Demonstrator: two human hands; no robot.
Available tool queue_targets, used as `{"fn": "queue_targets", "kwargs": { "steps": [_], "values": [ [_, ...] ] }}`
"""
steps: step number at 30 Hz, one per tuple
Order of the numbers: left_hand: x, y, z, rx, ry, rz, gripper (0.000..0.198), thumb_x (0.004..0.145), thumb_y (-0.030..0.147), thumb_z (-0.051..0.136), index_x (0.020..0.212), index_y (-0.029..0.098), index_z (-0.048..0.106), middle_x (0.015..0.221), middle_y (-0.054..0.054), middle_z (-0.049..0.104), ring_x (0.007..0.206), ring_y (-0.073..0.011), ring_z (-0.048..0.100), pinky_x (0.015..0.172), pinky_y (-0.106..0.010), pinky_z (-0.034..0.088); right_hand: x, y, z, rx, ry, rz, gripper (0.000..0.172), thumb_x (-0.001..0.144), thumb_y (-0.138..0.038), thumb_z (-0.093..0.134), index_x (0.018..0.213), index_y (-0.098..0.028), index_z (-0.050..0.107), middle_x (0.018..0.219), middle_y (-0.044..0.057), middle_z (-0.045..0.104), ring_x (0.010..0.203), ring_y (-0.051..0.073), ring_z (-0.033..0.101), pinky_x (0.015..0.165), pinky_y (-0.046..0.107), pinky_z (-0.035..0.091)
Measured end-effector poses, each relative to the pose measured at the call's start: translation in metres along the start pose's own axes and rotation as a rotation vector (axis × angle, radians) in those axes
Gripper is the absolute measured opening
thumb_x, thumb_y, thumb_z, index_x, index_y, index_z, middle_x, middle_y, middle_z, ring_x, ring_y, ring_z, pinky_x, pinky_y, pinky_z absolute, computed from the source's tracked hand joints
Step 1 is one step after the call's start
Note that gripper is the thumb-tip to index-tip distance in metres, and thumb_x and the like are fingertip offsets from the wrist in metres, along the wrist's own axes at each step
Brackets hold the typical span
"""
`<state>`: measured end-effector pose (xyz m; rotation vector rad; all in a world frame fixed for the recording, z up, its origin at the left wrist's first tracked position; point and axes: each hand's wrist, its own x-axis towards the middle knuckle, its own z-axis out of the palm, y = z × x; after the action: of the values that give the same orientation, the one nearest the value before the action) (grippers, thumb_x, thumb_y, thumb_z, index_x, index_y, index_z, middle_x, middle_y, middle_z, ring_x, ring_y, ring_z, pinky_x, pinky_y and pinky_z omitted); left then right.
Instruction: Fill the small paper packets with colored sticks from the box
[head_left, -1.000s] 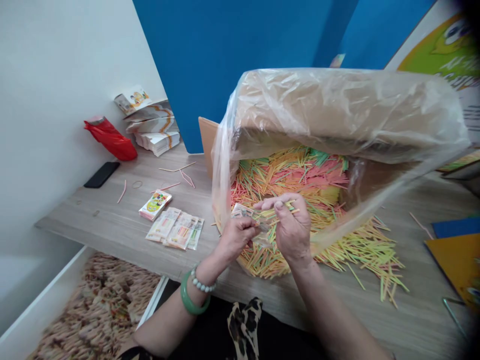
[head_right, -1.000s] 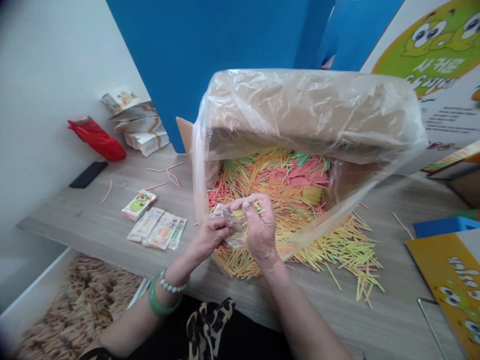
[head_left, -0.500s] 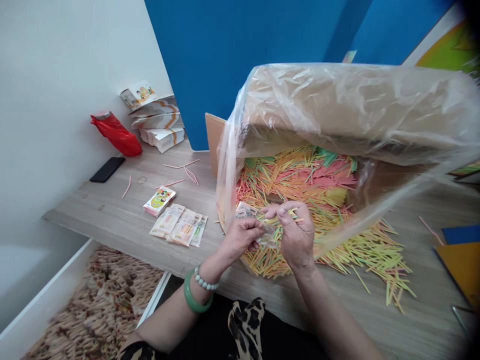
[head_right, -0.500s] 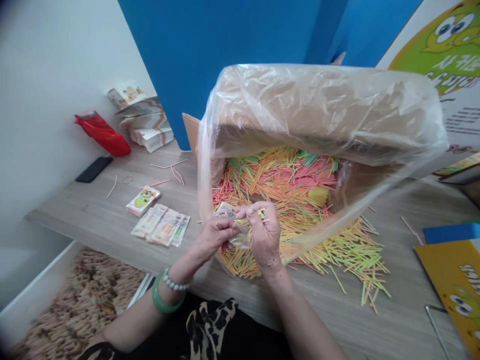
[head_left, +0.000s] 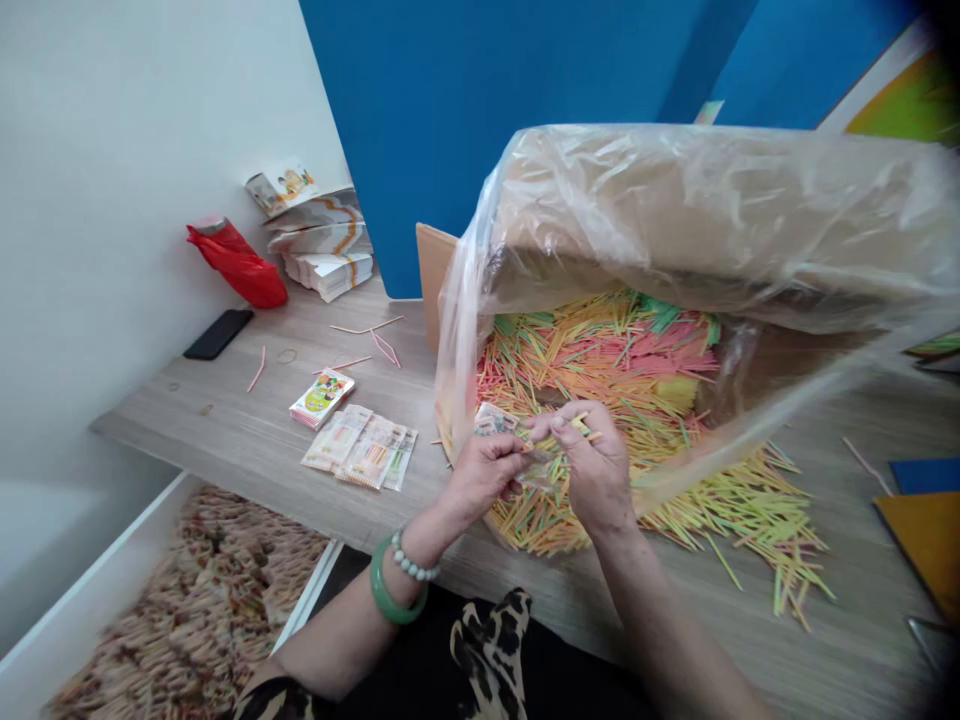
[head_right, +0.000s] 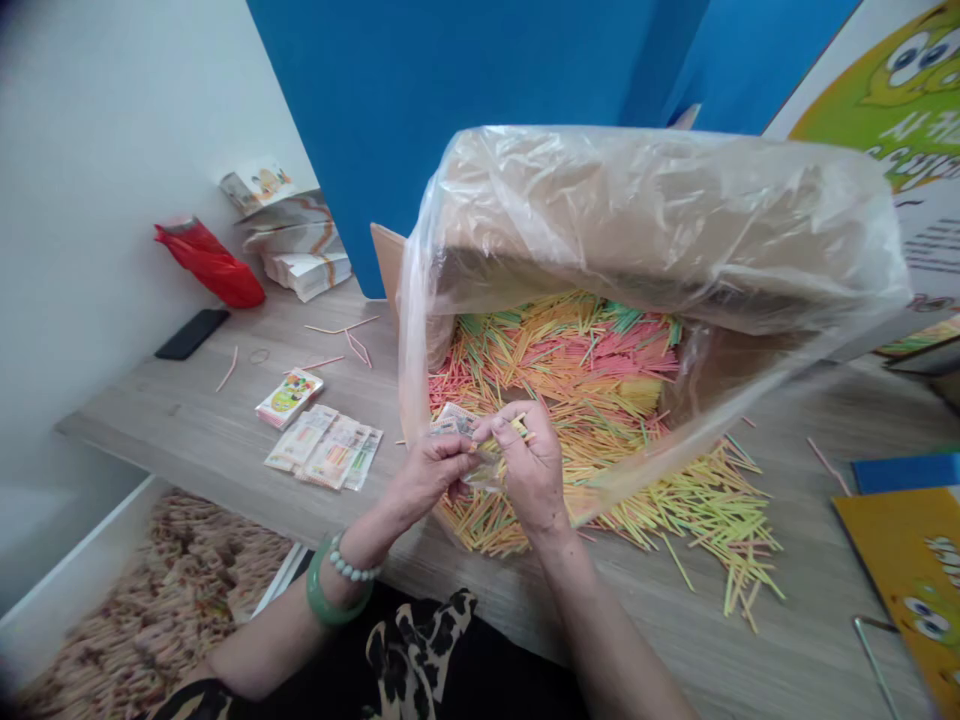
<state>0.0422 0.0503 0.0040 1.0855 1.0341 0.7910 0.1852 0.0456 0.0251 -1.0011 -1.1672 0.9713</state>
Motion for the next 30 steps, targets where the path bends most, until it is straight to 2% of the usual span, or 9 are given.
{"fn": "queue_targets", "kwargs": {
  "steps": [6, 10, 15, 18, 21, 23, 26, 28, 30],
  "values": [
    [0.004, -0.005, -0.001, 0.016, -0.053, 0.093, 0.033, 0.078, 0.047, 0.069, 0.078, 0.015, 0.069, 0.062, 0.003, 0.053, 0.051, -0.0092, 0.049, 0.049, -0.022, 0.039, 0.002, 0.001, 0.002, 0.111, -0.088, 0.201, 0.014, 0.089, -0.034, 0.063, 0.083, -0.024, 0.057, 0.093, 0.002, 0.077, 0.094, 0.020, 0.071, 0.085, 0.036, 0.054],
    [0.011, -0.009, 0.004, -0.043, -0.063, 0.254, 0.035, 0.080, 0.048, 0.071, 0.072, 0.013, 0.074, 0.068, -0.002, 0.060, 0.068, -0.0128, 0.053, 0.065, -0.026, 0.043, 0.003, 0.007, 0.002, 0.115, -0.146, 0.251, 0.016, 0.089, -0.038, 0.064, 0.083, -0.023, 0.059, 0.103, 0.004, 0.078, 0.098, 0.021, 0.071, 0.089, 0.037, 0.053],
    [0.018, -0.015, 0.009, -0.386, 0.024, 0.127, 0.037, 0.069, 0.047, 0.083, 0.085, 0.015, 0.081, 0.081, -0.005, 0.070, 0.077, -0.0164, 0.059, 0.077, -0.030, 0.046, 0.007, 0.015, -0.008, -0.038, -0.186, 0.246, 0.018, 0.084, -0.040, 0.068, 0.081, -0.022, 0.068, 0.119, 0.007, 0.075, 0.112, 0.025, 0.067, 0.100, 0.041, 0.049],
    [0.019, -0.014, 0.010, -0.475, 0.005, 0.067, 0.037, 0.066, 0.044, 0.086, 0.088, 0.016, 0.081, 0.081, -0.005, 0.072, 0.075, -0.0157, 0.060, 0.075, -0.030, 0.045, 0.009, 0.014, -0.017, -0.072, -0.193, 0.243, 0.024, 0.082, -0.041, 0.072, 0.100, -0.024, 0.074, 0.129, 0.007, 0.071, 0.122, 0.026, 0.062, 0.106, 0.043, 0.046],
    [0.018, -0.009, 0.012, -0.519, -0.016, 0.064, 0.039, 0.064, 0.043, 0.088, 0.092, 0.016, 0.082, 0.084, -0.006, 0.074, 0.076, -0.0162, 0.062, 0.077, -0.030, 0.047, 0.009, 0.011, -0.022, -0.048, -0.132, 0.221, 0.034, 0.089, -0.046, 0.063, 0.115, -0.026, 0.073, 0.127, 0.007, 0.072, 0.122, 0.025, 0.063, 0.109, 0.043, 0.044],
    [0.016, -0.005, 0.013, -0.527, -0.012, 0.072, 0.039, 0.063, 0.043, 0.089, 0.090, 0.016, 0.081, 0.083, -0.006, 0.074, 0.074, -0.0155, 0.062, 0.075, -0.029, 0.047, 0.009, 0.009, -0.022, -0.052, -0.106, 0.222, 0.034, 0.090, -0.047, 0.061, 0.109, -0.024, 0.076, 0.120, 0.008, 0.075, 0.117, 0.026, 0.065, 0.108, 0.045, 0.046],
    [0.015, -0.003, 0.015, -0.512, 0.011, 0.088, 0.036, 0.063, 0.044, 0.088, 0.083, 0.015, 0.080, 0.076, -0.004, 0.070, 0.067, -0.0126, 0.057, 0.068, -0.027, 0.044, 0.007, 0.006, -0.020, -0.085, -0.129, 0.237, 0.026, 0.083, -0.043, 0.068, 0.098, -0.024, 0.080, 0.112, 0.008, 0.078, 0.112, 0.027, 0.069, 0.104, 0.045, 0.049],
    [0.015, -0.004, 0.015, -0.492, 0.032, 0.115, 0.035, 0.064, 0.044, 0.088, 0.080, 0.015, 0.079, 0.075, -0.003, 0.068, 0.066, -0.0118, 0.055, 0.066, -0.026, 0.043, 0.005, 0.005, -0.020, -0.099, -0.145, 0.211, 0.021, 0.079, -0.039, 0.071, 0.093, -0.026, 0.080, 0.112, 0.006, 0.078, 0.113, 0.027, 0.068, 0.105, 0.045, 0.049],
    [0.014, -0.004, 0.015, -0.472, 0.045, 0.141, 0.035, 0.065, 0.044, 0.087, 0.081, 0.015, 0.079, 0.076, -0.003, 0.067, 0.067, -0.0117, 0.054, 0.066, -0.025, 0.043, 0.002, 0.006, -0.021, -0.099, -0.102, 0.177, 0.021, 0.079, -0.038, 0.071, 0.095, -0.026, 0.080, 0.115, 0.006, 0.077, 0.114, 0.026, 0.067, 0.106, 0.044, 0.048]
  ]
}}
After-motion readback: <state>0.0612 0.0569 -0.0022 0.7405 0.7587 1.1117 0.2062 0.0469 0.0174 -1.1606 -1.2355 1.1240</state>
